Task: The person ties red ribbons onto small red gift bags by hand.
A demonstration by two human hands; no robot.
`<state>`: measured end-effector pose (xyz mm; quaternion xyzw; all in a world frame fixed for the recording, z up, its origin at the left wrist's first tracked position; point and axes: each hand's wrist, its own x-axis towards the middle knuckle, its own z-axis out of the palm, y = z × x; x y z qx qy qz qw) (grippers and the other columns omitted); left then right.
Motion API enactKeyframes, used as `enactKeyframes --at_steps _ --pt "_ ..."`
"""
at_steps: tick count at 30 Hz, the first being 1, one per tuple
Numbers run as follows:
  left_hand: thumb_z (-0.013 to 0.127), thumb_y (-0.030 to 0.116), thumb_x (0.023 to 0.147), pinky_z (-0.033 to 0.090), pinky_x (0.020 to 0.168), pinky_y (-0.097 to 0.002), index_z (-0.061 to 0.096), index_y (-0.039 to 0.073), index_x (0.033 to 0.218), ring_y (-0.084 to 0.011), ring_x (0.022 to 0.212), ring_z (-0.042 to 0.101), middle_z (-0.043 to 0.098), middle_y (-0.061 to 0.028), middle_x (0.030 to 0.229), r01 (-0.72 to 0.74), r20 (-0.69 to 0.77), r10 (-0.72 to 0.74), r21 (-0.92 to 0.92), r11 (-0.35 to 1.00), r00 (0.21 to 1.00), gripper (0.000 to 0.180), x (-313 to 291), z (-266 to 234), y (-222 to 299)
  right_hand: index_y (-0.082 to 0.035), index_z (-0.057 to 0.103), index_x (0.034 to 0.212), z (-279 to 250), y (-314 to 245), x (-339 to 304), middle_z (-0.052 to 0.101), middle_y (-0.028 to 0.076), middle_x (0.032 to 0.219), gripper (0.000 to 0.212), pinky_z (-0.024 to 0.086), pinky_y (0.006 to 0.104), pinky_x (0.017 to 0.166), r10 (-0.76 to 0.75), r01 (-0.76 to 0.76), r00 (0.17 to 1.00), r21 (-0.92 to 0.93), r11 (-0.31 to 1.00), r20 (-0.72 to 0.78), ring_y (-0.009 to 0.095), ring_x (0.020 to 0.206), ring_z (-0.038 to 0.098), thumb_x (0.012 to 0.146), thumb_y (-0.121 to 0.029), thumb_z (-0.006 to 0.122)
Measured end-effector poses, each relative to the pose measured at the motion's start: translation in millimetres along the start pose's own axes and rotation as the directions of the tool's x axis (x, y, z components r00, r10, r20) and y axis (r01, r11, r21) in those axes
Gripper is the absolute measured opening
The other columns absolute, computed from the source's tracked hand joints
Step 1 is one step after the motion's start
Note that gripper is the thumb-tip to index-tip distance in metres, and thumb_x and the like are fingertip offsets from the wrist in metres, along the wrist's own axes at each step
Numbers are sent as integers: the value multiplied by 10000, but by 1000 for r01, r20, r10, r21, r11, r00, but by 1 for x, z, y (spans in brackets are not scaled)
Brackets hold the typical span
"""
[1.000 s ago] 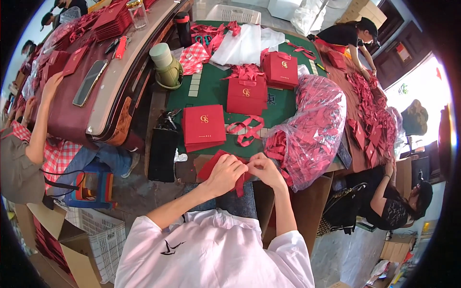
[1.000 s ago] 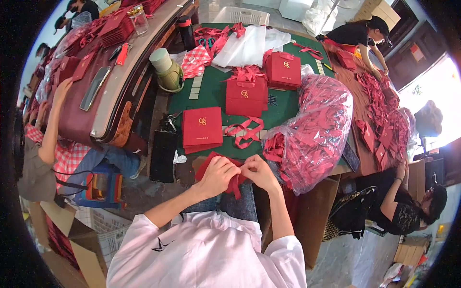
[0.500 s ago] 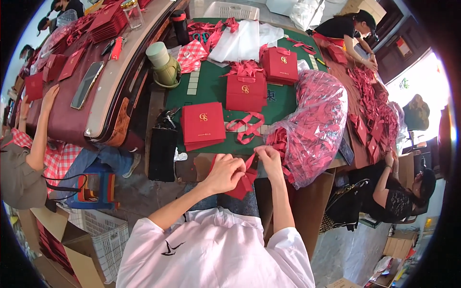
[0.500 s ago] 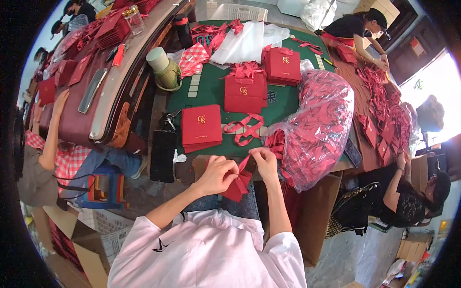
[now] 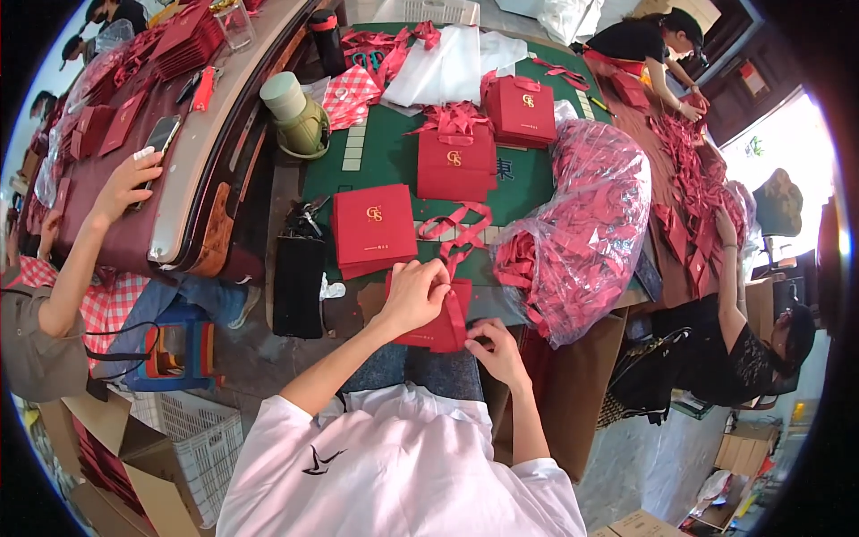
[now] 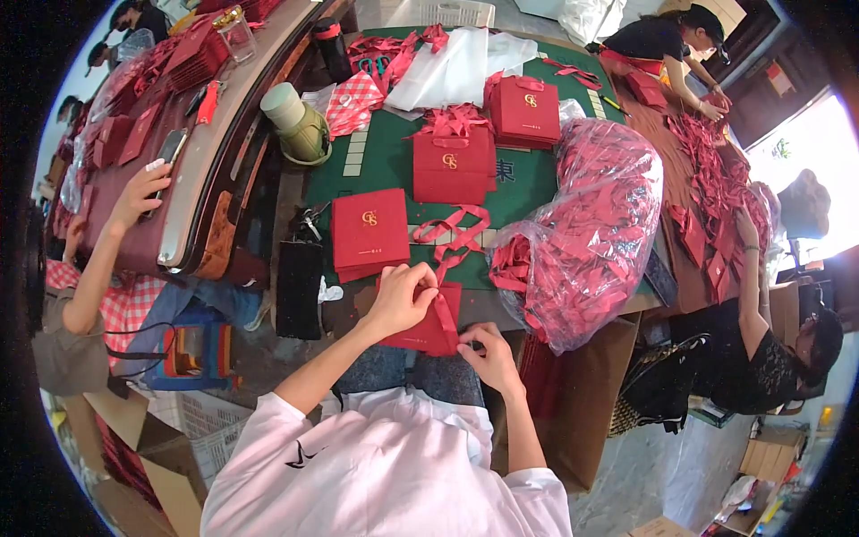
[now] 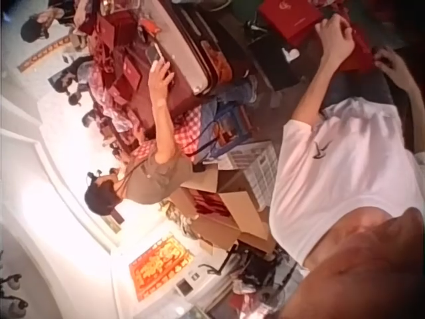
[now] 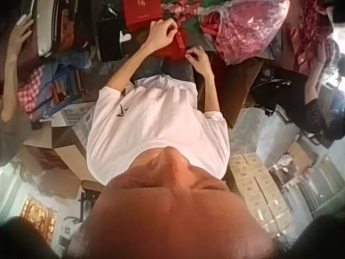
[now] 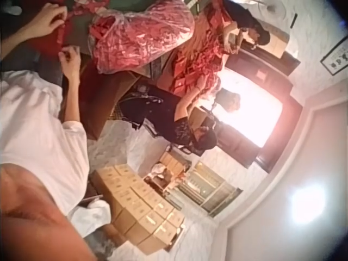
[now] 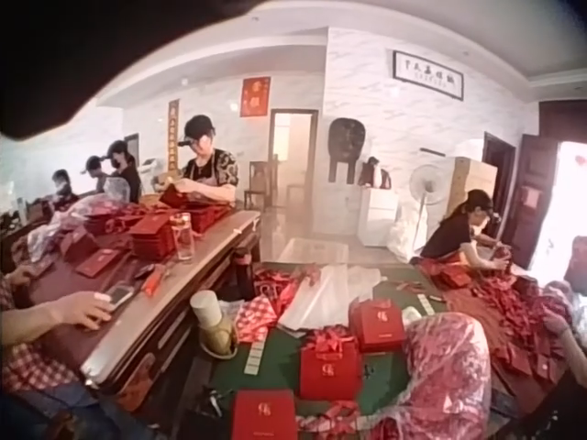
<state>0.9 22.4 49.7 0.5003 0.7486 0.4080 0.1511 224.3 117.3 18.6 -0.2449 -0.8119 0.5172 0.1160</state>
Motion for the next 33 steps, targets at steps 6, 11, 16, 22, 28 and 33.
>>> enactKeyframes --at_steps 6,11,16,22,28,33 --pt "674 112 832 363 814 -413 591 101 913 -250 823 589 647 -29 823 -19 -62 21 37 999 998 116 16 22 -10 2 610 943 3 0 -5 657 20 802 104 506 235 609 237 -219 971 303 927 -21 102 687 630 919 -79 670" --pt "657 104 853 409 810 -420 606 74 981 -285 814 599 640 -88 856 -201 -297 250 188 961 921 141 9 23 -2 -34 609 960 5 -30 14 663 6 783 96 479 208 562 347 -292 937 442 848 -48 74 658 634 966 -128 628" --pt "616 152 967 510 819 -313 559 5 1170 -158 933 653 672 -91 950 317 256 -204 -564 763 945 257 -50 32 4 -41 602 962 14 -35 31 663 13 797 101 482 203 537 357 -261 930 526 809 -88 76 653 638 975 -139 622" --pt "553 119 1003 509 853 -285 581 -6 1130 -116 931 633 663 -55 948 416 464 -168 -507 755 870 181 -84 16 -4 -26 578 964 18 -33 41 637 18 766 88 485 205 504 332 -150 909 546 824 -251 79 618 619 978 -106 612" --pt "569 162 1011 499 765 -275 534 29 1265 -110 876 610 648 -41 1058 594 520 -291 -660 460 803 289 -77 15 -11 -30 563 985 22 -41 40 645 33 765 112 522 225 514 373 -152 894 615 773 -249 99 605 627 987 -131 611" --pt "693 203 917 522 744 -318 586 28 1209 -157 853 634 647 -75 1027 354 331 -224 -416 838 917 357 -67 7 11 -53 562 974 24 -47 41 656 16 768 101 514 213 504 404 -144 882 678 721 -243 74 589 613 994 -144 601"
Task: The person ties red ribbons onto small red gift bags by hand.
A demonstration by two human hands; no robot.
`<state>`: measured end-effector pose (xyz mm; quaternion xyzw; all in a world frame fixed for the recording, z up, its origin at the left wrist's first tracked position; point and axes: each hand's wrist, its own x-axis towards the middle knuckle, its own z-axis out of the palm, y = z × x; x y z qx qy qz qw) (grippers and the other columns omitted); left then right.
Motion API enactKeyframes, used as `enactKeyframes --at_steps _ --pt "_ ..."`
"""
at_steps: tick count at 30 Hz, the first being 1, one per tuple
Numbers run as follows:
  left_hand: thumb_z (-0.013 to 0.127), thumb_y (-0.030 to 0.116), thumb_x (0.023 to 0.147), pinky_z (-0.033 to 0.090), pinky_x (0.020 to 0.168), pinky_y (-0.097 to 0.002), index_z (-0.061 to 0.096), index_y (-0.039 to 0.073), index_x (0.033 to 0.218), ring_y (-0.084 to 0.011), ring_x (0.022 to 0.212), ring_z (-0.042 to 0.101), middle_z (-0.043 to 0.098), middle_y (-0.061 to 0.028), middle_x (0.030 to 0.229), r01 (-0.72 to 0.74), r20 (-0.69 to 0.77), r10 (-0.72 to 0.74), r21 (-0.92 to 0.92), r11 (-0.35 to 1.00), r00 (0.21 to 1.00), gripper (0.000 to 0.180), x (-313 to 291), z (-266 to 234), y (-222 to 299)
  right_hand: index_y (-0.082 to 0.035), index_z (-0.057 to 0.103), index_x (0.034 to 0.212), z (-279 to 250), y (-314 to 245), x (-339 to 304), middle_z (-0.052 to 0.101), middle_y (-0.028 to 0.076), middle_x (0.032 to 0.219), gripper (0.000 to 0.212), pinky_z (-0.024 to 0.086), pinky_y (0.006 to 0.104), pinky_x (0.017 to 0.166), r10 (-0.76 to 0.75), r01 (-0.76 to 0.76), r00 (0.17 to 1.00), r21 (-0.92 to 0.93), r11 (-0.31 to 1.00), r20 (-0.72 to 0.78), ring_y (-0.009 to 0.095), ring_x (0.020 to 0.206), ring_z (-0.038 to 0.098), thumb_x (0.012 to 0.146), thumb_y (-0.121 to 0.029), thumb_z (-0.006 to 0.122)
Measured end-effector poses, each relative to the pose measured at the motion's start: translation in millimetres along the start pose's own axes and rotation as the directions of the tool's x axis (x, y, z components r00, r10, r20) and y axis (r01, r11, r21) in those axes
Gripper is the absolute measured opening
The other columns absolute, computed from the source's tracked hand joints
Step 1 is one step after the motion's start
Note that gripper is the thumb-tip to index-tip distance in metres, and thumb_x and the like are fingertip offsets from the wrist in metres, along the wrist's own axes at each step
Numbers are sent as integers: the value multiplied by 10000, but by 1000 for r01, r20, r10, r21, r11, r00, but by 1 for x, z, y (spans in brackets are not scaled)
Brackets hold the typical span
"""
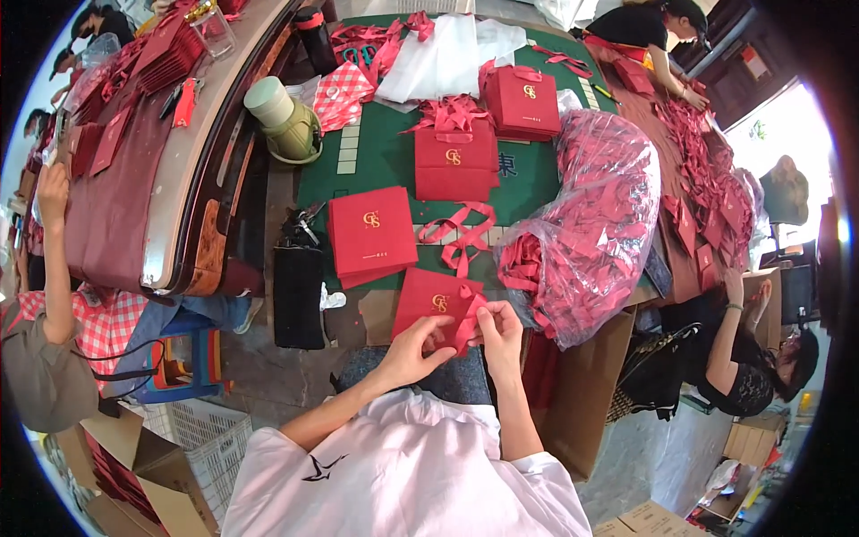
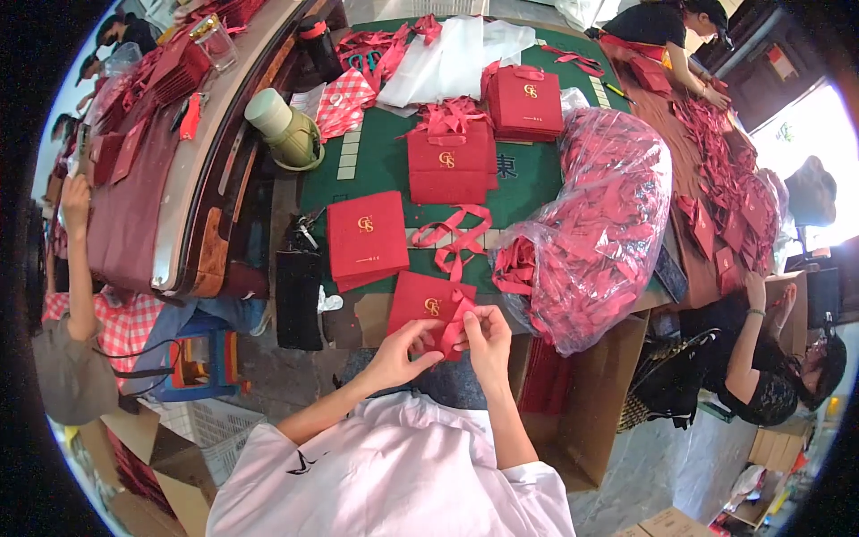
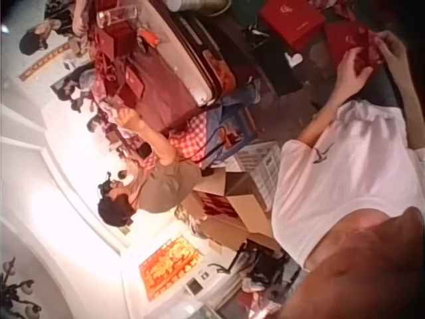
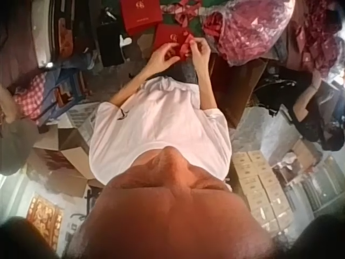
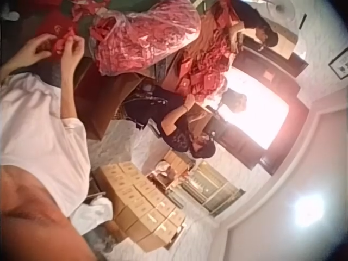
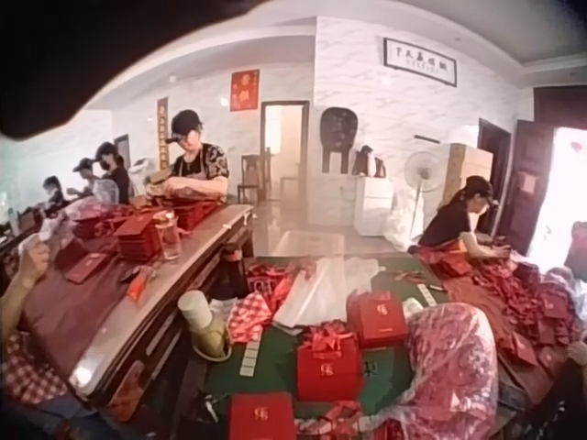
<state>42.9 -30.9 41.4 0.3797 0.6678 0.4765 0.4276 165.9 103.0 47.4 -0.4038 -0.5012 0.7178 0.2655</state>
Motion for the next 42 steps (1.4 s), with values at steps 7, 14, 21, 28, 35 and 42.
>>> enactKeyframes --at_steps 7,14,21,28,35,42 --pt "736 167 868 523 752 -304 623 54 1201 -178 888 647 651 -54 1071 -63 -1 63 -15 998 998 370 -1 8 -17 -56 562 994 -4 1 4 684 54 828 110 543 228 522 62 -61 998 150 987 2 93 588 629 1000 -160 599" --pt "680 112 924 511 853 -297 614 13 1201 -133 957 640 678 -40 1085 49 186 -20 -149 988 982 302 2 6 -17 -63 565 1000 -5 5 4 689 41 832 103 535 221 518 119 -111 993 238 965 -21 78 578 622 1004 -162 594" --pt "669 103 929 510 765 -246 634 2 1163 -78 864 630 693 -26 992 82 207 -17 -308 948 978 257 1 11 -31 -71 572 989 -9 7 4 690 35 834 94 529 221 509 103 -90 994 252 964 -36 70 571 613 1003 -161 596" --pt "678 98 924 494 698 -229 673 7 1054 -56 792 618 683 13 888 139 174 -82 -344 929 981 159 2 16 -39 -79 575 998 -9 8 6 675 18 814 85 536 225 519 96 -84 995 257 963 -35 63 585 610 1001 -161 598" --pt "642 51 913 518 710 -295 678 11 1021 -133 801 660 694 -73 912 109 -23 -107 90 990 994 121 2 -15 -6 -24 556 1041 -15 10 1 614 68 933 169 525 257 598 -203 135 948 -271 953 -244 142 794 617 927 -83 666" --pt "622 -3 863 521 765 -423 562 45 1066 -330 911 657 678 -124 896 -109 -143 161 314 943 977 217 6 -25 0 -46 634 1005 17 -19 -8 622 117 966 266 472 409 770 -530 662 708 -701 265 467 318 935 586 776 -93 762"
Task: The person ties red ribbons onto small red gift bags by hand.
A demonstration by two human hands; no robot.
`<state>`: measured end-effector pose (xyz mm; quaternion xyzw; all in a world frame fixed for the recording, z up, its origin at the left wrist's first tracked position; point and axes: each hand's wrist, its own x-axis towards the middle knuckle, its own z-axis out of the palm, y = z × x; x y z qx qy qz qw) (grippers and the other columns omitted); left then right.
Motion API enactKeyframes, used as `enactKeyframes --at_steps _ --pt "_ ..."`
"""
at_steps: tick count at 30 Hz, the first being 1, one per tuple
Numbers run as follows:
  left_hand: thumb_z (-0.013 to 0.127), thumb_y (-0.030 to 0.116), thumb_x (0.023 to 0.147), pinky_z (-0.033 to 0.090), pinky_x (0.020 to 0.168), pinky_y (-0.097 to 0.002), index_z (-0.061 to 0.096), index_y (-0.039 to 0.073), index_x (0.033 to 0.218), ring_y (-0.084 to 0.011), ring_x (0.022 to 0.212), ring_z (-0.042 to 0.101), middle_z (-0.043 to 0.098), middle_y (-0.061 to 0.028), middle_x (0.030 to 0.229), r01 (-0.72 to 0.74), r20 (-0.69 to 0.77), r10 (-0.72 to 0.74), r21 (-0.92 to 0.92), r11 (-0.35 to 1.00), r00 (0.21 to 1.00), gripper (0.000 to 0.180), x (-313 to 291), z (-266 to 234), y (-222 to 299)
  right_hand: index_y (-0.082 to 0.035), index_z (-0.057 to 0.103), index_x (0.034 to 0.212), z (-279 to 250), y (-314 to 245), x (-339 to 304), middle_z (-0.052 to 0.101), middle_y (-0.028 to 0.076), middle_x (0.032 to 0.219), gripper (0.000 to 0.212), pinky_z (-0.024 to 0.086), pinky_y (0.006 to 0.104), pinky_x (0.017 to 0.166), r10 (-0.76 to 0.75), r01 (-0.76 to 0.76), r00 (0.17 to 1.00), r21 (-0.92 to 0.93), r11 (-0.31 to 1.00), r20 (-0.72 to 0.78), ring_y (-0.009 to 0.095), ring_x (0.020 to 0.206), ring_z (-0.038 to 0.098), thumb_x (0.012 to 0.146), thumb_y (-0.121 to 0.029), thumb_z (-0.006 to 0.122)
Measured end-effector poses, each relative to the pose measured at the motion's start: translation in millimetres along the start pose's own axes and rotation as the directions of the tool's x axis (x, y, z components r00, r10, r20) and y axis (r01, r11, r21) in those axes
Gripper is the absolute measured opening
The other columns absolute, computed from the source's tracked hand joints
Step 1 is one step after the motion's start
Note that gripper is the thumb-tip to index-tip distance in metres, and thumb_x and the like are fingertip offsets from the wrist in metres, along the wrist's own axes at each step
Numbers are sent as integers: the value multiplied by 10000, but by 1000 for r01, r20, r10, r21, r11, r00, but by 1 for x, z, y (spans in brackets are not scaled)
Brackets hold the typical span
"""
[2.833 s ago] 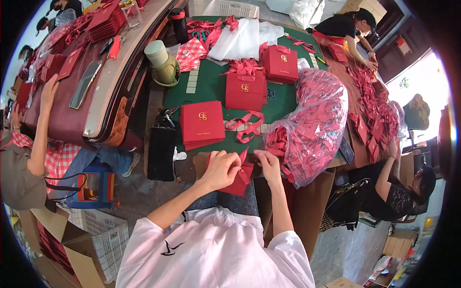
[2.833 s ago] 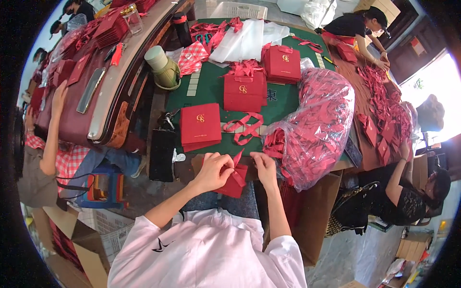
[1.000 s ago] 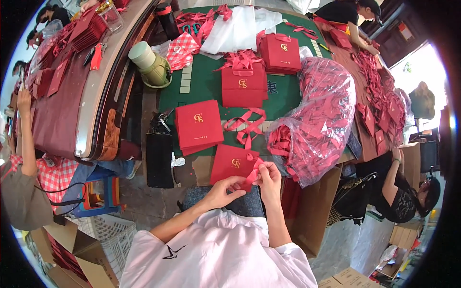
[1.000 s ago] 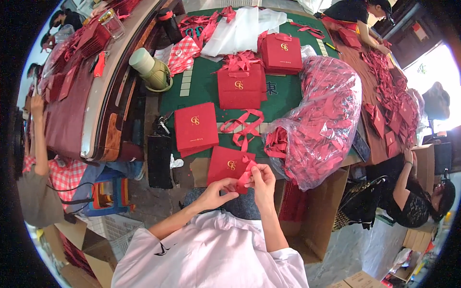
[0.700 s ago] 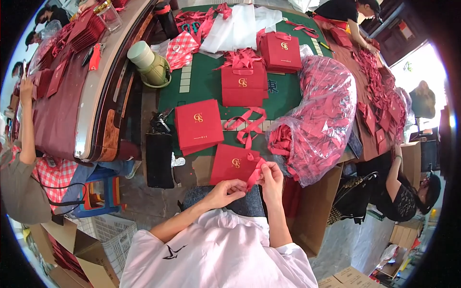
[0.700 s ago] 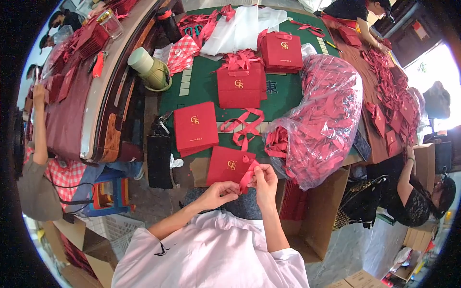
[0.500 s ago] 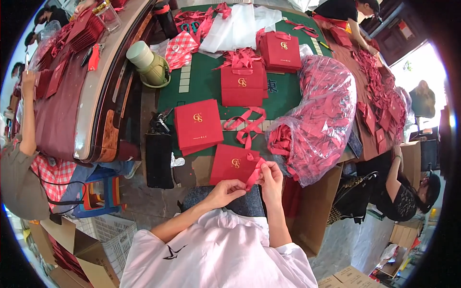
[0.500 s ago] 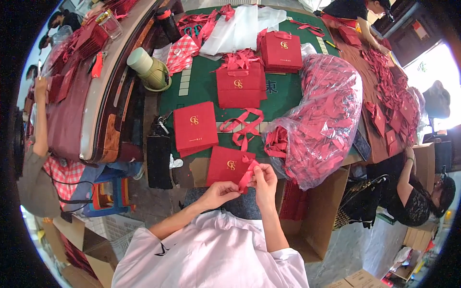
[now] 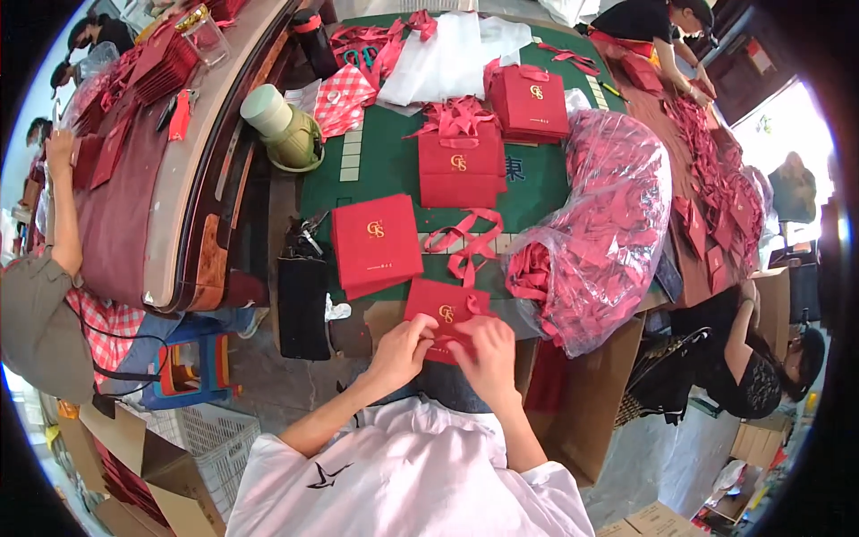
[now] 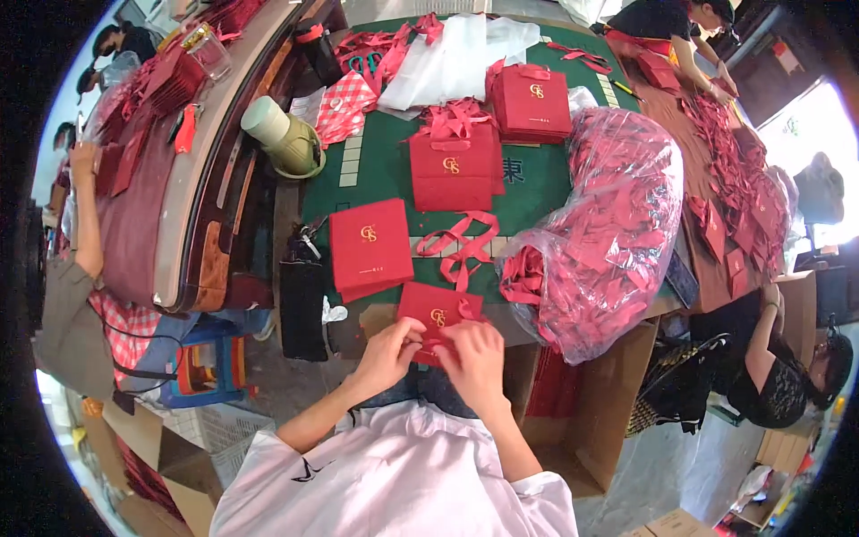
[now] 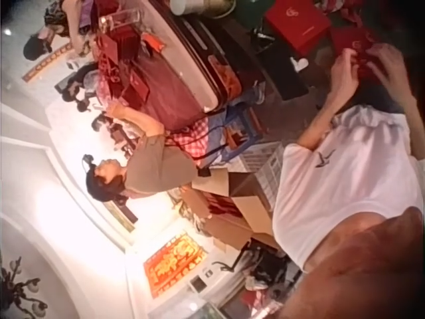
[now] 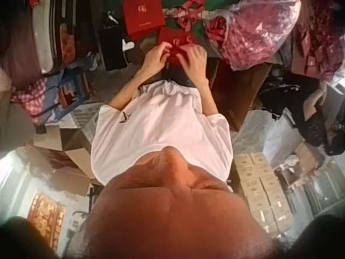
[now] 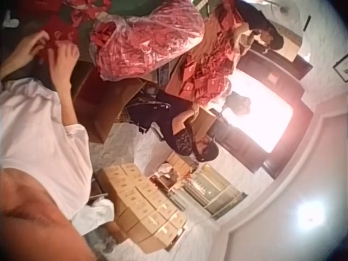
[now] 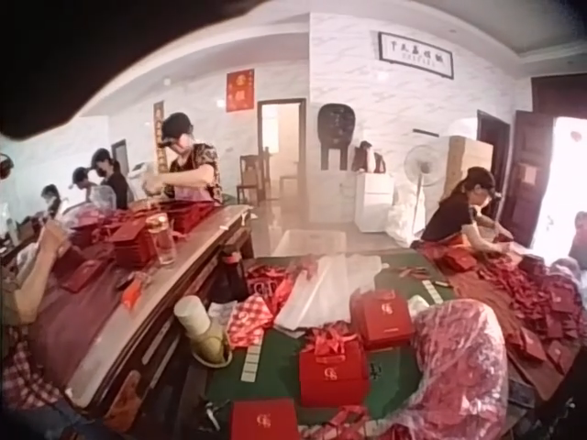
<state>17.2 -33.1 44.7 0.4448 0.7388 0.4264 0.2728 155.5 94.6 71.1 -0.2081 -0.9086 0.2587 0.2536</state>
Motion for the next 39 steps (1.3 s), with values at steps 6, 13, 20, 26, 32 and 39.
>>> enactKeyframes --at_steps 6,13,20,26,32,39 --pt "649 -24 864 549 756 -365 553 24 1060 -273 864 698 673 -141 918 9 -31 -8 25 1000 999 222 4 2 1 -63 650 1008 25 12 -7 651 87 882 208 503 379 737 72 -92 981 102 990 182 289 830 637 820 -114 723" --pt "677 -10 854 547 737 -344 558 18 1116 -257 851 687 661 -132 933 -26 -124 31 38 999 992 289 -3 3 -20 -49 655 983 32 9 -7 671 112 905 147 529 393 669 175 -203 972 187 961 159 328 782 667 865 -120 706" --pt "739 56 824 526 652 -325 479 20 1294 -224 774 643 594 -144 1050 103 -207 -88 63 993 974 538 -3 11 -44 -44 660 1042 37 17 -1 665 139 902 169 537 406 667 237 -249 966 130 960 99 340 783 672 889 -110 686" --pt "745 62 809 531 670 -340 441 23 1352 -229 814 645 551 -161 1123 200 -110 -196 34 979 974 624 -5 22 -30 -36 657 984 43 25 1 658 150 851 113 526 407 646 327 -325 945 196 925 26 346 748 664 887 -86 686" --pt "740 99 805 492 872 -426 476 18 1353 -346 1043 578 509 -189 1194 -78 -126 129 349 934 984 614 28 14 -23 -40 645 942 44 29 0 652 153 819 94 511 414 631 395 -398 917 207 894 57 346 727 656 877 -88 693" --pt "745 99 791 502 839 -430 575 27 1177 -349 1008 577 526 -144 1115 -93 -16 105 346 934 994 428 39 9 -24 -24 656 898 55 32 -1 661 130 786 83 503 369 581 366 -362 931 185 913 17 267 622 646 855 -76 704"
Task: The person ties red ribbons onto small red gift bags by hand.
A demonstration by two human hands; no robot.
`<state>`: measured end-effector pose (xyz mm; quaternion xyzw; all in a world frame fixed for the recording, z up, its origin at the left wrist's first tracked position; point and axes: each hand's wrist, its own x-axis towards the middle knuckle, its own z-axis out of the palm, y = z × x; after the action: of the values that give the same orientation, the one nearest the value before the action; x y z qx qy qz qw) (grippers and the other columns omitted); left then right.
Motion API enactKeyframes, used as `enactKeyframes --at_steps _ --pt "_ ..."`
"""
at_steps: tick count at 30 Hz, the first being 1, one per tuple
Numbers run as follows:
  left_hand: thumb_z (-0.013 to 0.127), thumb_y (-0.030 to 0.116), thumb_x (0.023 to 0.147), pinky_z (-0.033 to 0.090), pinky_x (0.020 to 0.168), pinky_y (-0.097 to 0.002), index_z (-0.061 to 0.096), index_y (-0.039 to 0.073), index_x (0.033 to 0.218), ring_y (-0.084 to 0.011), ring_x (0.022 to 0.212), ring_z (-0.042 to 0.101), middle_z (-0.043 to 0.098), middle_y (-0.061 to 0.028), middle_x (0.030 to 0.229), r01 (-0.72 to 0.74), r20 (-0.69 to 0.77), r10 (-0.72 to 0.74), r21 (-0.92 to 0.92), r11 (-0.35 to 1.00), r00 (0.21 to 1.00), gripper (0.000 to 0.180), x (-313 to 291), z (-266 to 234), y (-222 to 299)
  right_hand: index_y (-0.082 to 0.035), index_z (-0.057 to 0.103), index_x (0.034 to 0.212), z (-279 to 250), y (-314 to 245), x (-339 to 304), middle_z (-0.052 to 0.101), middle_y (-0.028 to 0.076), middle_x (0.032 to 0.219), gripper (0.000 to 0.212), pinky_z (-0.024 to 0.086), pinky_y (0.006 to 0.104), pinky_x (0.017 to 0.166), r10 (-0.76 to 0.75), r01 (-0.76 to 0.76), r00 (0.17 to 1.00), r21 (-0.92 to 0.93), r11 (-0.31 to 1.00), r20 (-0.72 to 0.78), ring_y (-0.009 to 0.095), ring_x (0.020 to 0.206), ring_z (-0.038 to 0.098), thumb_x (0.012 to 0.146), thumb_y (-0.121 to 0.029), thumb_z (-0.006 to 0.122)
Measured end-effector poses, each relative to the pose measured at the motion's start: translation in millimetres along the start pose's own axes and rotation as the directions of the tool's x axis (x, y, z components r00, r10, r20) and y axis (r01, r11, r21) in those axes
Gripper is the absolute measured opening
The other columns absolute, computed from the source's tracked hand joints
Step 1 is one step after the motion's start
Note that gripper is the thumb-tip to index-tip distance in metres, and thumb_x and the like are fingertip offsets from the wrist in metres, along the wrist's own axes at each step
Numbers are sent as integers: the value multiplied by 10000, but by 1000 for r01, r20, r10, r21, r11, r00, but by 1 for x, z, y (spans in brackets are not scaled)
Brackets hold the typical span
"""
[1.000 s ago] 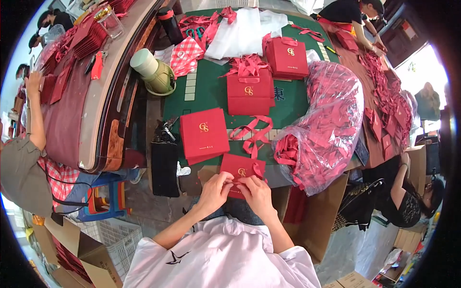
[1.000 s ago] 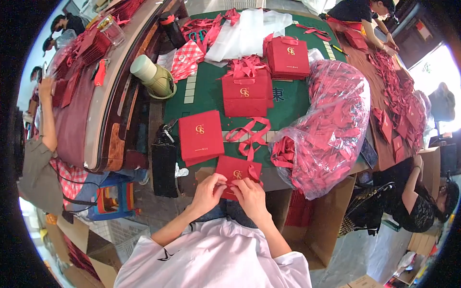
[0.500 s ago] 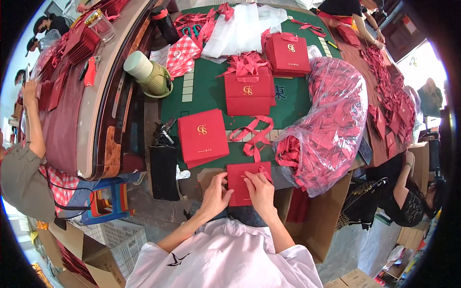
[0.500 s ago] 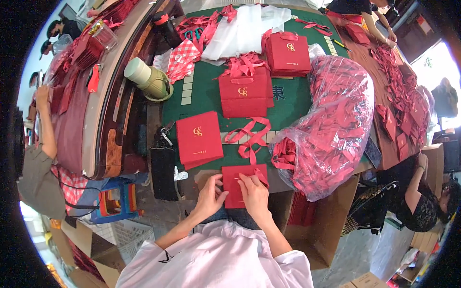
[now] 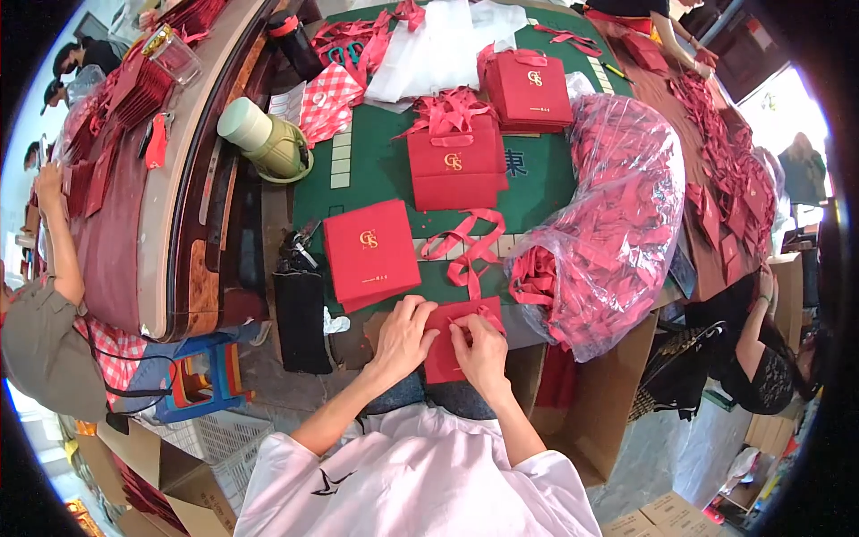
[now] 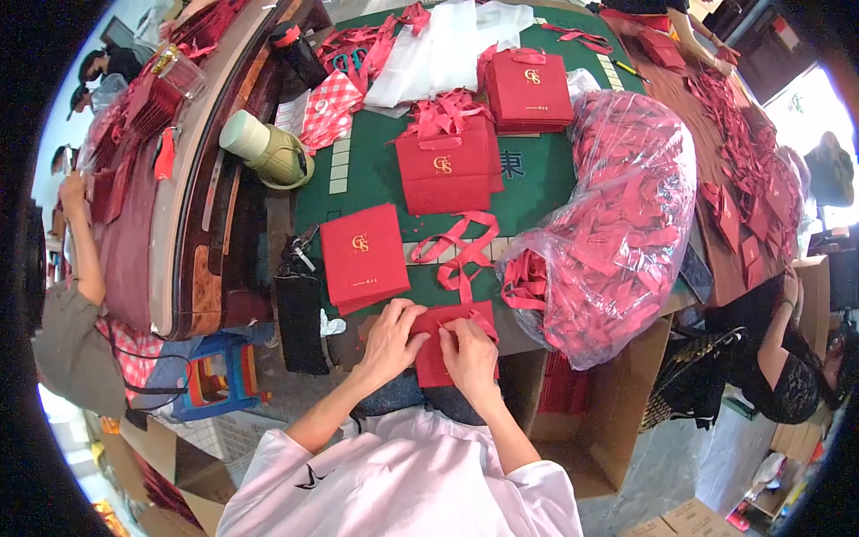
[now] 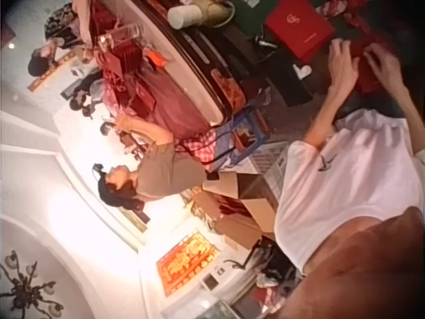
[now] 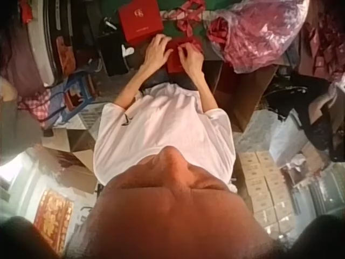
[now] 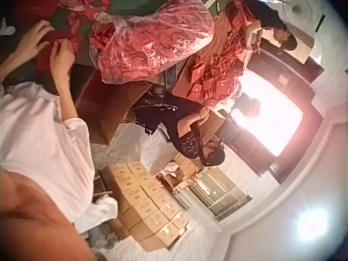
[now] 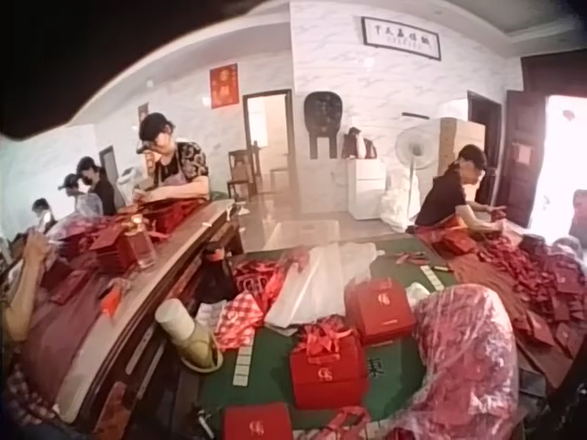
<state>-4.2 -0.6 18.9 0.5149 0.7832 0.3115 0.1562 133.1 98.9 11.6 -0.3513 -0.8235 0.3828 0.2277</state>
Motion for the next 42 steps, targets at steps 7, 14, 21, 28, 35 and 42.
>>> enactKeyframes --at_steps 7,14,21,28,35,42 --pt "725 78 786 518 756 -442 580 55 1068 -348 912 622 527 -119 1083 77 75 -71 -73 994 995 317 0 -5 6 -43 634 840 -7 -15 2 664 141 761 115 508 429 601 52 -52 996 -9 999 66 331 672 656 836 -132 707" --pt "641 40 849 500 729 -433 570 41 1009 -339 858 616 596 -122 950 -64 -37 63 -43 997 997 174 1 -4 10 -33 673 806 -11 -24 5 691 117 696 127 531 378 585 186 -194 974 54 980 128 267 613 682 808 -153 716" --pt "618 31 870 493 724 -422 580 29 943 -327 839 609 622 -120 859 -37 -86 30 -75 997 996 82 -2 -10 28 -10 699 817 -11 -15 6 684 123 663 160 518 318 589 324 -375 911 183 909 256 194 619 687 793 -167 711" --pt "615 25 863 496 716 -423 584 26 937 -320 803 603 629 -120 866 -107 -61 103 -61 992 993 80 -2 -13 29 8 706 842 -1 5 -2 689 21 691 148 482 242 580 397 -555 831 530 641 390 67 639 622 870 -136 685" --pt "609 15 874 504 723 -411 587 19 938 -315 828 616 638 -126 880 -90 -83 79 -138 986 993 68 -1 -13 27 -11 696 913 -4 -12 -7 691 84 740 106 492 297 574 302 -351 936 384 854 183 164 608 635 896 -116 688" --pt "727 68 820 518 699 -374 616 35 952 -288 820 632 631 -106 867 16 -69 -33 -227 974 997 175 -4 -12 28 -8 687 874 -42 -44 10 630 123 800 85 510 337 605 54 -53 998 49 997 -19 244 683 657 865 -90 705"
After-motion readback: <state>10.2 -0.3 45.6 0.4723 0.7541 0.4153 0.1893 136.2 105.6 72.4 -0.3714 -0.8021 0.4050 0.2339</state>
